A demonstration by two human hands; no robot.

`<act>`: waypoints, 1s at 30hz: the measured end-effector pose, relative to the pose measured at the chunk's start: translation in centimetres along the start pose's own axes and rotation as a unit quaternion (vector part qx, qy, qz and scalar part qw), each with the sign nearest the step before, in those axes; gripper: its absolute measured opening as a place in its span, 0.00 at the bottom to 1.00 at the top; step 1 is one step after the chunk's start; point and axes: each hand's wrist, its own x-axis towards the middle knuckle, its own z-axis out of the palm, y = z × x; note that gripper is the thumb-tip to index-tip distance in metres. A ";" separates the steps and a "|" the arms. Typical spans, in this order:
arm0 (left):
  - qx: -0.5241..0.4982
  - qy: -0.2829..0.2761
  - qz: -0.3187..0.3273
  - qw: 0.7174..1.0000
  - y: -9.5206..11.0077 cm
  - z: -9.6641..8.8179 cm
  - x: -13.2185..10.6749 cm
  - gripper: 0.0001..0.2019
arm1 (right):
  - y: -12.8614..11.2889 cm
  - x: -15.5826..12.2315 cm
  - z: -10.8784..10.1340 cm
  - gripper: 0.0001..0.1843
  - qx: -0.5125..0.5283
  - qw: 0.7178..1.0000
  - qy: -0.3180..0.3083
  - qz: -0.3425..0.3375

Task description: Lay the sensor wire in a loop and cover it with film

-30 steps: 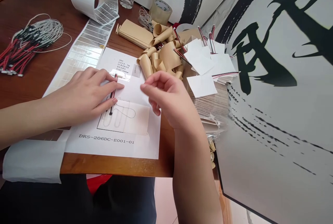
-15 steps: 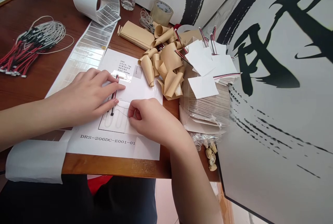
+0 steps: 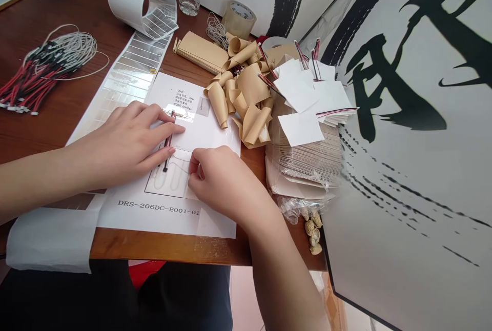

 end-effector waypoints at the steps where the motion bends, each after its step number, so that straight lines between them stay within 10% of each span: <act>1: -0.001 -0.001 0.000 1.000 0.0 0.0 0.0 0.24 | 0.0 0.0 0.0 0.04 0.001 1.000 0.000 0.000; 10: 0.003 0.001 0.003 1.000 -0.1 0.0 0.0 0.24 | 0.4 -0.3 -1.5 0.04 0.096 0.994 0.046 0.015; 14: 0.001 0.001 0.003 1.000 -0.1 0.0 0.1 0.24 | 0.6 -0.4 -1.6 0.09 0.282 0.951 0.115 0.059; 21: 0.004 -0.002 0.002 1.000 -0.1 0.0 0.0 0.24 | 1.6 0.8 -1.5 0.21 0.478 0.872 0.064 0.082; 30: 0.002 -0.005 -0.003 1.000 -0.1 0.0 0.0 0.23 | 2.4 1.2 -1.1 0.21 0.480 0.872 0.049 0.081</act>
